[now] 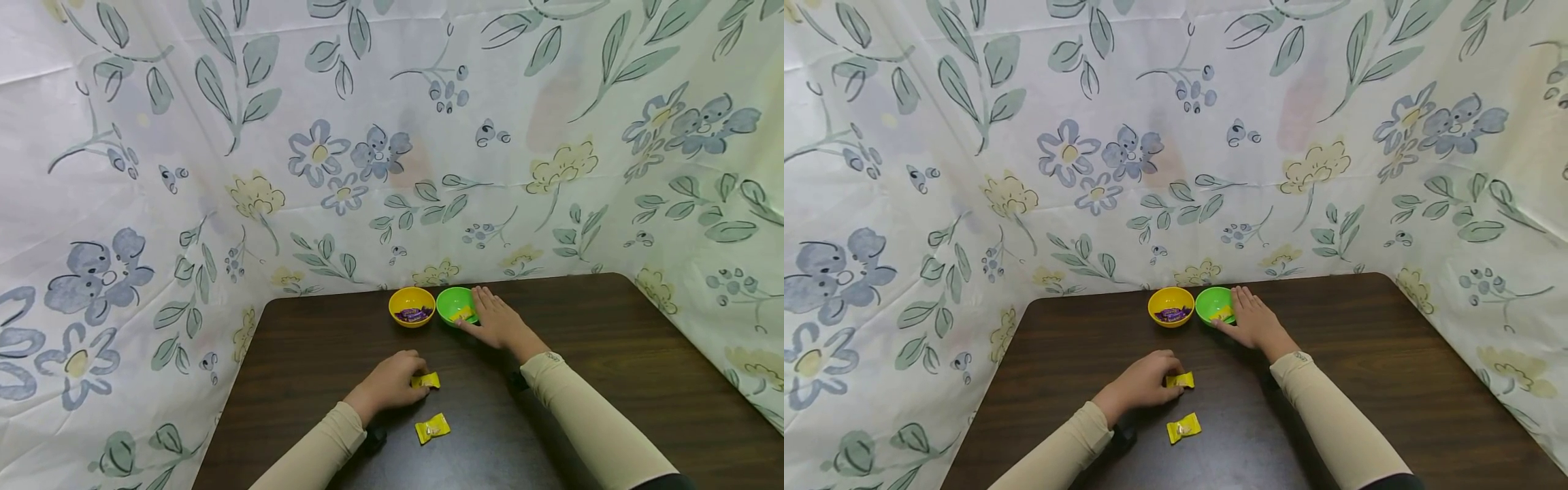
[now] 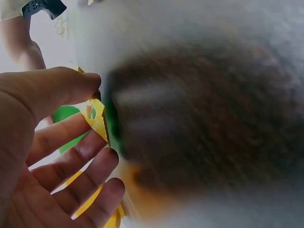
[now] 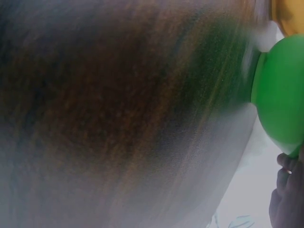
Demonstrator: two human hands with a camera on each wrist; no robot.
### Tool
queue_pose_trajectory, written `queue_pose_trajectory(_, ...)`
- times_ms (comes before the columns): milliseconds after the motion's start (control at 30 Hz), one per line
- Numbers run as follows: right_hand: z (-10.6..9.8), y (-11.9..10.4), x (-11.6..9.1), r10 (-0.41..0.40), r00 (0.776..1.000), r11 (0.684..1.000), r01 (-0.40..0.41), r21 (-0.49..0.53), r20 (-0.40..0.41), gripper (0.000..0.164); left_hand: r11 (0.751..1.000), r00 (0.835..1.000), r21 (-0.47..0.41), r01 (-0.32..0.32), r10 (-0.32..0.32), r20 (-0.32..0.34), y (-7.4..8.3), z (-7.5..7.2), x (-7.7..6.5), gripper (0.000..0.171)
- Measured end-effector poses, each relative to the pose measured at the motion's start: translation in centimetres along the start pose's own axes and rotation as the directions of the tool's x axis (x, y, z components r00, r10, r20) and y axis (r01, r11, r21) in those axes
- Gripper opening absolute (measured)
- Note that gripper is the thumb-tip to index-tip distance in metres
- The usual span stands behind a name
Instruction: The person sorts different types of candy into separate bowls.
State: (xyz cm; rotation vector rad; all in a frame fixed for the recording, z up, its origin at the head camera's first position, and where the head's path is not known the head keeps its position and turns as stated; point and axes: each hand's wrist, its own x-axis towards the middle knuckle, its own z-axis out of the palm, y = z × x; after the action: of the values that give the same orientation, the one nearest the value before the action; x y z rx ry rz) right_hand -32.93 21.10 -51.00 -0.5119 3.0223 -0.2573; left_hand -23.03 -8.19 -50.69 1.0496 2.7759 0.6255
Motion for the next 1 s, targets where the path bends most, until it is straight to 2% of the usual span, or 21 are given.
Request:
queue_pose_trajectory(333,-0.2,-0.1,-0.1,-0.011,1.0,1.0,0.011,0.01,-0.019,0.105,1.0,1.0,0.004,-0.017,0.017,-0.026,0.1,-0.1,1.2,0.019)
queue_pose_trajectory(600,-0.1,-0.2,-0.2,-0.006,1.0,1.0,0.007,0.022,-0.014,0.106,1.0,0.998,0.015,0.015,-0.014,-0.068,-0.2,0.2,2.0,0.022)
queue_pose_trajectory(1000,-0.2,-0.3,-0.2,-0.01,1.0,1.0,0.01,0.026,-0.02,0.106,0.998,0.989,-0.017,0.062,-0.064,-0.133,-0.4,-0.6,3.2,0.025)
